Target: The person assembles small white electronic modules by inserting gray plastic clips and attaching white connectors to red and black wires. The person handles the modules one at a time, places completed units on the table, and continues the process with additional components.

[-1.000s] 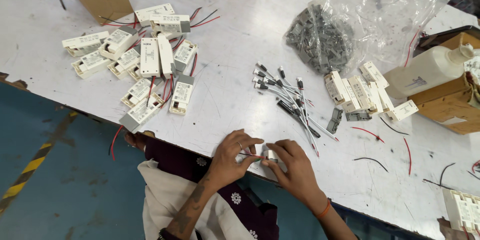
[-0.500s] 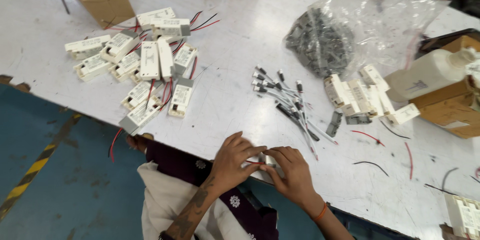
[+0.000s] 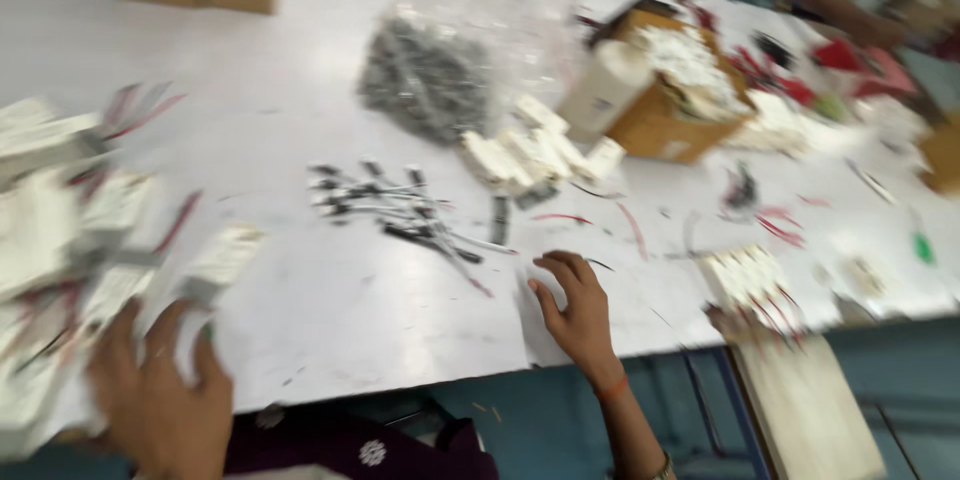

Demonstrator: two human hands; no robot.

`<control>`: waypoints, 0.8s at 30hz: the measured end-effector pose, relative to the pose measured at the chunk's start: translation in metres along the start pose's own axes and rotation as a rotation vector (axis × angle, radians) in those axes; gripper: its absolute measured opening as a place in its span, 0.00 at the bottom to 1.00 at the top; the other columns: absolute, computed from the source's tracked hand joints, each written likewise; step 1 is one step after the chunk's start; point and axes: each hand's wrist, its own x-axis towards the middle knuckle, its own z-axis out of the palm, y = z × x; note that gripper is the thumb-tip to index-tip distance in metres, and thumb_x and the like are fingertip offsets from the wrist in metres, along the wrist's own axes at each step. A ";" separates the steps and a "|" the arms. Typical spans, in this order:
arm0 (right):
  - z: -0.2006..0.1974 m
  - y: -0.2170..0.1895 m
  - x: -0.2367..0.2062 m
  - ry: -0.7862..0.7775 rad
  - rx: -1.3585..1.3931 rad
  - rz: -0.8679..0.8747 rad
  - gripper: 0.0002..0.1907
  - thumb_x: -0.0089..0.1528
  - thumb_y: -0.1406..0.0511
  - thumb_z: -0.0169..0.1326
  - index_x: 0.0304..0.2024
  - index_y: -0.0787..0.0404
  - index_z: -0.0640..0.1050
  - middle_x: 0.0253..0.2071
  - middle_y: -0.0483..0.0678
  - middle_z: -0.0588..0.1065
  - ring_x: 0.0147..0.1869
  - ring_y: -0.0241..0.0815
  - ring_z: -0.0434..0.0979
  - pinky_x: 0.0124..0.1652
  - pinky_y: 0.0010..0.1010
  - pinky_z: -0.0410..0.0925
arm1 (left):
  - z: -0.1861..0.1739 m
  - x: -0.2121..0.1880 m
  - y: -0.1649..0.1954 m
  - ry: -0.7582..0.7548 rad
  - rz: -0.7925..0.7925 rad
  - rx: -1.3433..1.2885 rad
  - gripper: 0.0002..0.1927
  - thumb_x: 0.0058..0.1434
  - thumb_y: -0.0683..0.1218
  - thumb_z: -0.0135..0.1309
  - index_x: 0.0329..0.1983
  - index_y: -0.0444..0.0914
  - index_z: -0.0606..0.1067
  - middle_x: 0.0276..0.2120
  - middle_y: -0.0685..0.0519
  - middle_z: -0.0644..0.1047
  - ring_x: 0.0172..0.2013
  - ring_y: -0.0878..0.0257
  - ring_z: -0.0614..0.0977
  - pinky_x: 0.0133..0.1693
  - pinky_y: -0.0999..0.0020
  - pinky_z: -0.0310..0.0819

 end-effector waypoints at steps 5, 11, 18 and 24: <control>-0.054 0.096 0.003 0.166 -0.499 0.138 0.37 0.56 0.52 0.65 0.62 0.64 0.73 0.66 0.65 0.65 0.68 0.64 0.65 0.63 0.49 0.64 | 0.031 -0.011 0.020 -0.147 0.116 0.087 0.16 0.74 0.50 0.56 0.60 0.39 0.77 0.67 0.45 0.70 0.73 0.48 0.63 0.75 0.37 0.45; -0.171 0.170 0.035 -0.214 -0.729 0.765 0.83 0.31 0.35 0.72 0.78 0.57 0.48 0.73 0.74 0.53 0.78 0.72 0.50 0.68 0.59 0.56 | 0.059 -0.011 0.028 -0.318 0.057 -0.091 0.25 0.63 0.56 0.58 0.60 0.41 0.77 0.70 0.42 0.66 0.77 0.44 0.58 0.75 0.31 0.43; -0.190 0.185 0.063 -0.494 -0.444 0.914 0.83 0.31 0.35 0.72 0.78 0.56 0.45 0.76 0.71 0.47 0.82 0.70 0.39 0.72 0.62 0.47 | 0.054 -0.009 0.030 -0.338 0.046 -0.103 0.23 0.63 0.55 0.56 0.59 0.41 0.76 0.70 0.43 0.67 0.78 0.46 0.58 0.76 0.36 0.44; -0.170 0.186 0.041 -0.552 -0.553 0.932 0.76 0.35 0.28 0.62 0.79 0.51 0.53 0.73 0.76 0.54 0.78 0.77 0.50 0.70 0.63 0.54 | 0.052 -0.001 0.037 -0.345 0.048 -0.108 0.22 0.61 0.54 0.55 0.56 0.41 0.77 0.67 0.44 0.68 0.75 0.47 0.58 0.73 0.38 0.45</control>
